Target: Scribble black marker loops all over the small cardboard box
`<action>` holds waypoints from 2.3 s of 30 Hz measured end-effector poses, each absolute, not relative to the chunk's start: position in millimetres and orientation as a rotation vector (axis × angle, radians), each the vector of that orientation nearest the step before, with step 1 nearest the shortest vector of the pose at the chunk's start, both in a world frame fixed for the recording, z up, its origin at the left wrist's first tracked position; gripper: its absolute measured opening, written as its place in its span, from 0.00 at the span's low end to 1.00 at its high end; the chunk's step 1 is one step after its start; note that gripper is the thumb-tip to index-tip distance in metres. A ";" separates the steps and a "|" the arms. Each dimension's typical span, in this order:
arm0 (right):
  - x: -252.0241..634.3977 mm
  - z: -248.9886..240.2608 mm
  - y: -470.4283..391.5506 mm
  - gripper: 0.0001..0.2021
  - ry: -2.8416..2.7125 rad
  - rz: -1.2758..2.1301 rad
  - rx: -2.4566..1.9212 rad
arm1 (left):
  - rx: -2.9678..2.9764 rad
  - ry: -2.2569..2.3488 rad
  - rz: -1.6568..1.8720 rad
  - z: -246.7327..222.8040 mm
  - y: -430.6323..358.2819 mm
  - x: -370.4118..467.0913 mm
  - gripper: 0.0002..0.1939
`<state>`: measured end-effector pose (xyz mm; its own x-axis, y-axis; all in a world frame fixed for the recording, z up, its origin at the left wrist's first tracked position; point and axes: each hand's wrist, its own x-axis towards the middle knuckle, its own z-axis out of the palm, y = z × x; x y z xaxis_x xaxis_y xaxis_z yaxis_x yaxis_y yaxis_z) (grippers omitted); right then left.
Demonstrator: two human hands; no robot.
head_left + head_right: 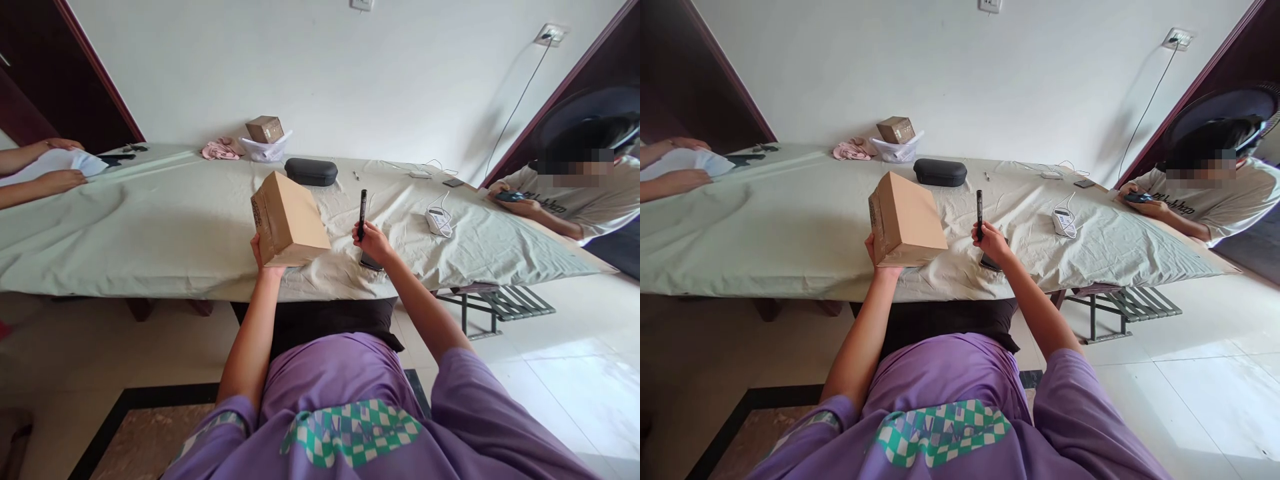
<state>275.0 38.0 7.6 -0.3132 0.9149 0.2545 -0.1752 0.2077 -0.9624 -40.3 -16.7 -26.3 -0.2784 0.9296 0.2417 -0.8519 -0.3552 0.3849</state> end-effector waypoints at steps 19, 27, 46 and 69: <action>256.8 23.9 26.4 0.06 -0.973 1.630 -0.665 | 0.442 0.265 1.934 -19.6 -19.2 -37.5 0.25; 255.8 30.0 20.5 0.07 -1.083 1.550 -0.699 | 0.573 0.292 1.907 -17.6 -25.7 -36.0 0.25; 235.4 63.8 7.7 0.09 -1.159 1.539 -0.658 | 0.488 0.260 1.944 -19.9 -20.9 -36.4 0.26; 225.3 71.2 4.1 0.08 -1.069 1.542 -0.512 | 0.448 0.252 1.912 -18.3 -22.3 -36.4 0.25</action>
